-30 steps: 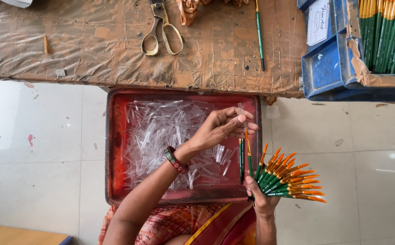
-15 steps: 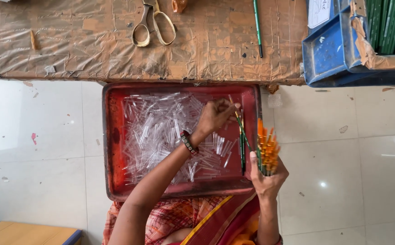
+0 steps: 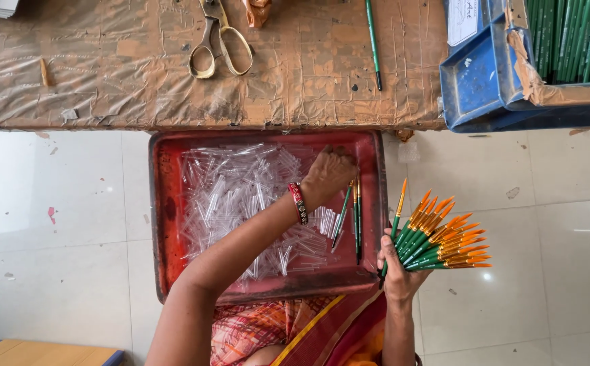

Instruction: The person picks up a bundle of paintbrushes and slides clear plastic sleeves onto each paintbrush one by one.

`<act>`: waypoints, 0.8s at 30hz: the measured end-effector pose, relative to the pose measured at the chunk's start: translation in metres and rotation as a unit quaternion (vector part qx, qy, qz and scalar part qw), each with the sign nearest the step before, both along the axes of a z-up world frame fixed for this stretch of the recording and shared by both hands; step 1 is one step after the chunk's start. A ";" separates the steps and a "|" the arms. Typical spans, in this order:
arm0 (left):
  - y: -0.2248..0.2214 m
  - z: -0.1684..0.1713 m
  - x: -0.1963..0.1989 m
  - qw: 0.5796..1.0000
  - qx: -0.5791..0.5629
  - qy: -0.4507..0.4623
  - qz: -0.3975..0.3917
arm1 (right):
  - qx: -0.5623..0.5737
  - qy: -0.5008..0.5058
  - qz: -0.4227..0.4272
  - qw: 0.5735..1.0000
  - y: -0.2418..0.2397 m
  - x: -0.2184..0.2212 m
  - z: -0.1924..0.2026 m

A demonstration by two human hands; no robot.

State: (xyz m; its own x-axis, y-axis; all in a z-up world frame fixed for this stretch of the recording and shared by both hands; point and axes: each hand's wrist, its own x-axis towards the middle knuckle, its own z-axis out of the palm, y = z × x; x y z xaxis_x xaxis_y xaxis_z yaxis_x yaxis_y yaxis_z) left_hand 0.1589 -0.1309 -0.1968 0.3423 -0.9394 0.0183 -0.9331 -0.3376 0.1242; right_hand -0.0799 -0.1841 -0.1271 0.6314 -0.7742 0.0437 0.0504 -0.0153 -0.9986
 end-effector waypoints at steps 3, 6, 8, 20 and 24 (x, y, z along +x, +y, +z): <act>0.000 0.003 -0.004 0.999 0.031 0.020 0.009 | 0.017 -0.005 0.002 1.000 -0.001 -0.002 -0.002; 0.000 -0.021 -0.015 1.000 0.010 0.021 0.004 | 0.023 -0.005 0.004 1.000 0.000 0.002 0.005; 0.005 -0.006 -0.023 0.998 0.049 0.021 -0.014 | 0.022 -0.007 0.004 1.000 0.003 0.006 0.009; 0.026 -0.057 -0.040 0.990 0.083 -0.057 -0.100 | 0.077 -0.011 0.024 0.997 -0.001 0.001 0.004; 0.054 0.002 -0.018 0.995 0.053 0.073 -0.040 | 0.185 -0.030 0.054 0.981 -0.002 -0.005 -0.007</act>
